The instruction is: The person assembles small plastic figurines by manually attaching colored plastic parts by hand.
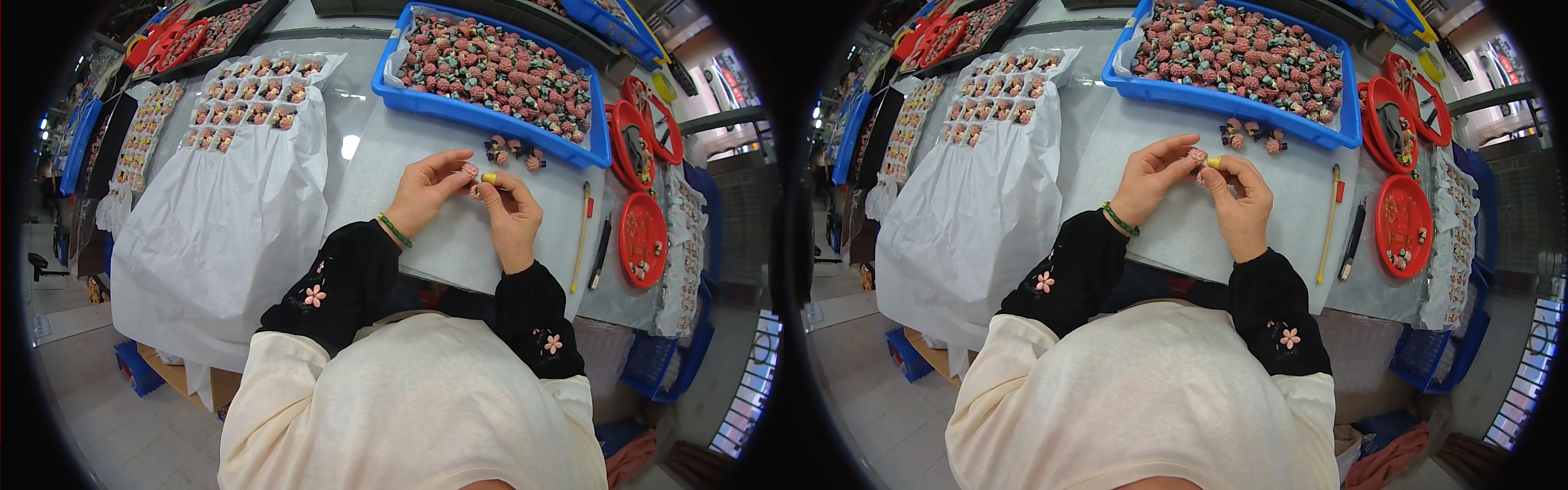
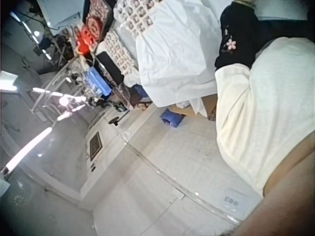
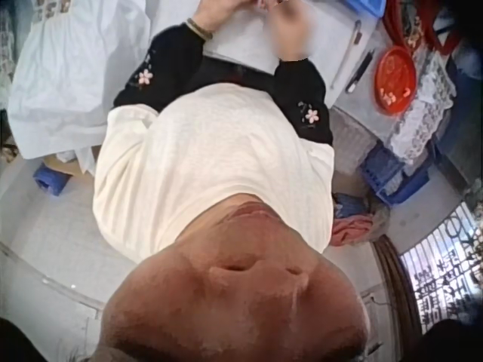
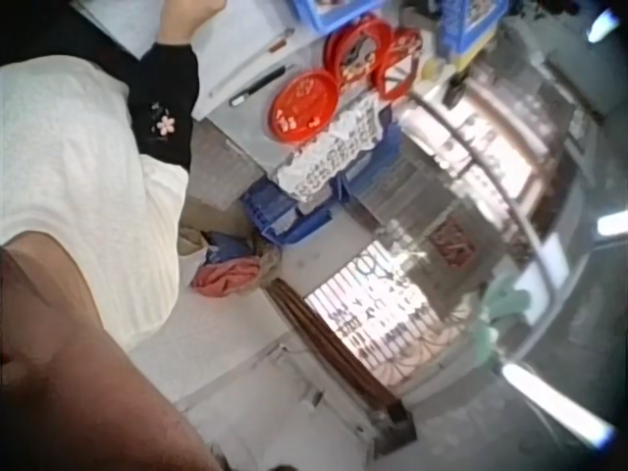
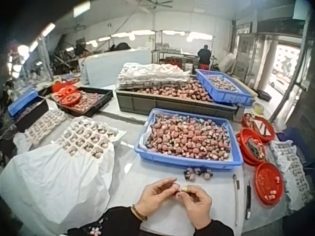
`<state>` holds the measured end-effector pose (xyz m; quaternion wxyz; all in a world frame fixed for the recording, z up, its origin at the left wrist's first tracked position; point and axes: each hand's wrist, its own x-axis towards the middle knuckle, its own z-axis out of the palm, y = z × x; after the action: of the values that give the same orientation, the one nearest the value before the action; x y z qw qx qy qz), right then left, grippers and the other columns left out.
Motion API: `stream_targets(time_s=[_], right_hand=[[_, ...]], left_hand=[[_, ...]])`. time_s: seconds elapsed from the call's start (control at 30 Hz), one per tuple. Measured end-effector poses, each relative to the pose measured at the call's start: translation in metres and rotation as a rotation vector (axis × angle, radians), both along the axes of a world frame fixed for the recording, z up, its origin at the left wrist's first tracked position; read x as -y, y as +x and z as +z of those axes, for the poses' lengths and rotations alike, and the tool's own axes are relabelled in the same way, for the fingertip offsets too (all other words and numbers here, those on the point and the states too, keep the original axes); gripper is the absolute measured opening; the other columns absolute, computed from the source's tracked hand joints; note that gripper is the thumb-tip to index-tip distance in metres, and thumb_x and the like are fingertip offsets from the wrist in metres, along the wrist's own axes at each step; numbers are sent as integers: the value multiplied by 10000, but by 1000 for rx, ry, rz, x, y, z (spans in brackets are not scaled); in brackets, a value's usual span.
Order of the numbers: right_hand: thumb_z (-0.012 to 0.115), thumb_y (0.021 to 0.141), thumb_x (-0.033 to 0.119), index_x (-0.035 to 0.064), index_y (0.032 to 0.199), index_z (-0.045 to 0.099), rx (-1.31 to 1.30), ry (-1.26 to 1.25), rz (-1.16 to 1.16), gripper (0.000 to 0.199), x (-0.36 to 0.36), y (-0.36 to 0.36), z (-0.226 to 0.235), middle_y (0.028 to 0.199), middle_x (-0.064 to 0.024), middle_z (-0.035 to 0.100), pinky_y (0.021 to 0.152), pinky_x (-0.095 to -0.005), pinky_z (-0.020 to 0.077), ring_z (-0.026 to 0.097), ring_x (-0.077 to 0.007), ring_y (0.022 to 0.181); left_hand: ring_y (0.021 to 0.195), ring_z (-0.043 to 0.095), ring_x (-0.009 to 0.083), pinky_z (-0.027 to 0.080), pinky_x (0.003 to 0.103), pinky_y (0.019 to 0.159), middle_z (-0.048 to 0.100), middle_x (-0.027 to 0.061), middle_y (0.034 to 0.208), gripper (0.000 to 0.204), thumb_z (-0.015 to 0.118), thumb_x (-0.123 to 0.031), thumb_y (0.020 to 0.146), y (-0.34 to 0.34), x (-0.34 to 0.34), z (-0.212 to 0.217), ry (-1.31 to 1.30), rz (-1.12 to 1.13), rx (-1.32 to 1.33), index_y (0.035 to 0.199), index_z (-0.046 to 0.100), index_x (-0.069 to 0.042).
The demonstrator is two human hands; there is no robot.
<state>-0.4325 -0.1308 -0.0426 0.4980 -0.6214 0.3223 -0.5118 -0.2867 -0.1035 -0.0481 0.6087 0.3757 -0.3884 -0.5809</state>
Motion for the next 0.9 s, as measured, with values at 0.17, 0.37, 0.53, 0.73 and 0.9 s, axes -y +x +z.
stream_targets(time_s=[0.17, 0.37, 0.53, 0.73, 0.9], right_hand=[[625, 789, 32, -36, 927, 584, 34, 93, 10, 159, 3, 1, -3, 907, -61, 591, 693, -208, 457, 571, -98, 763], [584, 839, 109, -19, 977, 582, -51, 12, 22, 188, 3, -3, -5, 930, -48, 591, 688, -207, 440, 563, -94, 784], [396, 930, 294, -27, 1155, 493, 1, 169, -3, 404, -3, -3, 9, 1105, -107, 533, 706, -250, 452, 542, -171, 944], [279, 929, 417, -20, 1241, 390, 57, 251, 120, 548, 0, -7, 11, 1164, -137, 503, 765, -278, 432, 503, -222, 1032], [254, 908, 492, -13, 1218, 408, 347, 531, 254, 612, 8, -12, 16, 1149, -174, 515, 735, -314, 463, 514, -263, 1019]], left_hand=[[983, 524, 130, 451, 246, 823, 563, 92, 1076, 390, 552, -31, 831, -1, -2, 4, 10, -53, 30, 1202, 454, 33], [911, 547, 120, 469, 244, 807, 561, 81, 1029, 435, 610, 15, 767, -15, -8, -1, -2, 20, 109, 1177, 468, 56], [867, 559, 118, 488, 232, 745, 576, 78, 971, 384, 623, 12, 750, -2, -27, 69, -242, 220, 494, 1120, 521, 29], [828, 558, 103, 487, 244, 761, 591, 49, 915, 345, 606, -35, 778, 99, -53, 143, -239, 556, 1116, 1117, 542, -18], [618, 542, 207, 428, 315, 593, 557, 91, 697, 262, 604, -84, 724, 204, -72, 97, 74, 708, 1539, 965, 564, 11]])
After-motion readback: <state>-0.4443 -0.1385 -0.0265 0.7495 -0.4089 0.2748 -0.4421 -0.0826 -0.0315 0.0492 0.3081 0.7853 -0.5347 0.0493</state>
